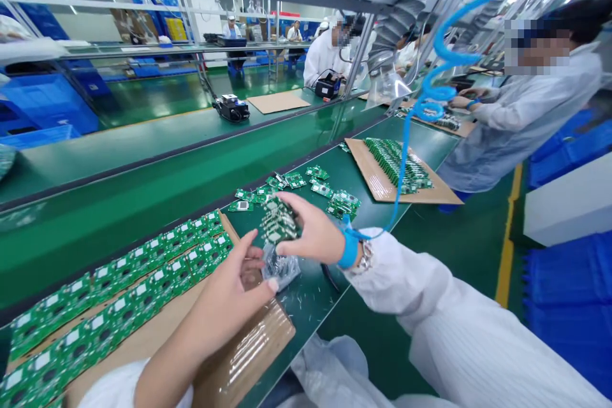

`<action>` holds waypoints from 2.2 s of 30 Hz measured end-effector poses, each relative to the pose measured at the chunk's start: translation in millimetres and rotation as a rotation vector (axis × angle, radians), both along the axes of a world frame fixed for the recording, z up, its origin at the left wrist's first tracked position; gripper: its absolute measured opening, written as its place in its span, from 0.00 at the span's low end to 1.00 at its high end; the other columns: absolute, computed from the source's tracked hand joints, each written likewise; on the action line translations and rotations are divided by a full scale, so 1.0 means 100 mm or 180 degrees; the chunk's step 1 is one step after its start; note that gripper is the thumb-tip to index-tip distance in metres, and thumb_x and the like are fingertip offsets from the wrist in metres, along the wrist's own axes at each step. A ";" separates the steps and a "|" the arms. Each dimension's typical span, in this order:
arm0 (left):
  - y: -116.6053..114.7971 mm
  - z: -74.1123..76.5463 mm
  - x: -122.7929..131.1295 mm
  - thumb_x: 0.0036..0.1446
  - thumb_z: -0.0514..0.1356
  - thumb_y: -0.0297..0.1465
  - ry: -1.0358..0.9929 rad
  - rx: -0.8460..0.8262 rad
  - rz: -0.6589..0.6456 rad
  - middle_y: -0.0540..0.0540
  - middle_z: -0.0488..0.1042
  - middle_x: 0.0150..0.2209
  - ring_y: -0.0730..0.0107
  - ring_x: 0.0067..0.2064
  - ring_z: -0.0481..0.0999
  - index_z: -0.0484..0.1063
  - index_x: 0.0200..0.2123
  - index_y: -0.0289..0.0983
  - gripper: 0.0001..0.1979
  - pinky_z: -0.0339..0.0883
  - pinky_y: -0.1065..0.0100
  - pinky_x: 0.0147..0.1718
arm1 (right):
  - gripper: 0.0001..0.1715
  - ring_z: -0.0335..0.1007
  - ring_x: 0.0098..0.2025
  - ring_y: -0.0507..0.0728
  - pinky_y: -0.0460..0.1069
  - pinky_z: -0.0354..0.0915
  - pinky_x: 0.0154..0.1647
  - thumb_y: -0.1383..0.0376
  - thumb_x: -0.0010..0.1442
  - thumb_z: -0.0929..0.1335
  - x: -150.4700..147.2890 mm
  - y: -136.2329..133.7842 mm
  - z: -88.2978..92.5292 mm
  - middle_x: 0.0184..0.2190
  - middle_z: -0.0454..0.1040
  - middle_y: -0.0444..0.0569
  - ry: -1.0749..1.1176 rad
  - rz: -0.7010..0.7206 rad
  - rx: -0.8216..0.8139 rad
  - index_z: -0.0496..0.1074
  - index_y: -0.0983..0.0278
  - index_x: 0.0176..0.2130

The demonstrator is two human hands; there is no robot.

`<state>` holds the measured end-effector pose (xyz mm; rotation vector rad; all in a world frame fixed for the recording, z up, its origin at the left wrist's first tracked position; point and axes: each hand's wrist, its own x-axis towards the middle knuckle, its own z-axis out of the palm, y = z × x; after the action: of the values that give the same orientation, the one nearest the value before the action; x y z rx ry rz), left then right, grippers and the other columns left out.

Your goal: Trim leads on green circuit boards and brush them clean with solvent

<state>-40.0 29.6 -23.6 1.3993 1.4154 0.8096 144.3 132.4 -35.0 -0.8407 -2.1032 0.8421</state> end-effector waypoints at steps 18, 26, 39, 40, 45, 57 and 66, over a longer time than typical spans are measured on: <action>-0.97 -0.75 -0.34 0.42 0.68 0.42 -0.0056 0.0150 0.0795 0.32 0.60 0.61 0.44 0.62 0.60 0.46 0.65 0.34 0.52 0.56 0.46 0.59 | 0.36 0.67 0.49 0.61 0.56 0.64 0.51 0.55 0.49 0.71 -0.91 -1.31 -0.78 0.48 0.69 0.54 0.0258 0.0658 -0.0723 0.61 0.63 0.54; -0.96 -0.78 -0.42 0.38 0.68 0.43 0.0332 0.0197 0.0614 0.32 0.62 0.60 0.45 0.59 0.64 0.46 0.65 0.33 0.54 0.59 0.47 0.56 | 0.40 0.68 0.49 0.62 0.56 0.64 0.50 0.58 0.46 0.73 -0.81 -1.23 -0.76 0.48 0.71 0.54 -0.0165 0.0774 -0.0320 0.60 0.63 0.56; -0.97 -0.63 -0.37 0.37 0.65 0.39 0.1263 -0.0263 0.1196 0.35 0.75 0.40 0.47 0.42 0.74 0.71 0.48 0.30 0.32 0.67 0.53 0.40 | 0.38 0.65 0.54 0.62 0.58 0.62 0.57 0.63 0.46 0.71 -0.79 -1.20 -0.80 0.51 0.68 0.60 -0.0051 0.1021 -0.0739 0.61 0.68 0.55; -0.97 -0.63 -0.37 0.36 0.65 0.39 0.1201 -0.0255 0.1195 0.37 0.76 0.40 0.49 0.42 0.75 0.72 0.46 0.32 0.31 0.67 0.56 0.41 | 0.39 0.64 0.56 0.62 0.57 0.62 0.57 0.63 0.46 0.71 -0.79 -1.20 -0.78 0.53 0.67 0.60 -0.0013 0.1087 -0.0891 0.61 0.69 0.56; -0.96 -0.60 -0.39 0.41 0.62 0.42 0.0946 -0.0277 0.1328 0.48 0.78 0.34 0.61 0.34 0.75 0.75 0.39 0.38 0.21 0.65 0.66 0.34 | 0.37 0.63 0.58 0.59 0.53 0.65 0.54 0.66 0.51 0.68 -0.82 -1.12 -0.74 0.59 0.61 0.60 0.0496 0.1373 -0.2166 0.58 0.69 0.59; -1.02 -0.68 -0.29 0.45 0.62 0.45 0.0073 -0.0306 0.2207 0.49 0.76 0.27 0.67 0.28 0.71 0.74 0.36 0.36 0.20 0.63 0.68 0.28 | 0.22 0.70 0.45 0.55 0.52 0.66 0.49 0.73 0.56 0.60 -0.98 -1.09 -0.53 0.44 0.75 0.48 0.0229 0.0508 -0.1985 0.73 0.65 0.46; -1.03 -0.73 -0.24 0.41 0.66 0.37 -0.0934 -0.0085 0.2803 0.52 0.75 0.28 0.74 0.27 0.71 0.70 0.32 0.36 0.15 0.64 0.73 0.26 | 0.15 0.69 0.36 0.52 0.47 0.65 0.38 0.70 0.60 0.59 -1.06 -1.16 -0.41 0.33 0.74 0.47 0.0085 0.0367 -0.1894 0.73 0.66 0.39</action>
<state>-63.8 -73.2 -96.9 0.5453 1.7869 1.4647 38.5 16.6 -75.7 -0.9983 -1.9067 1.5740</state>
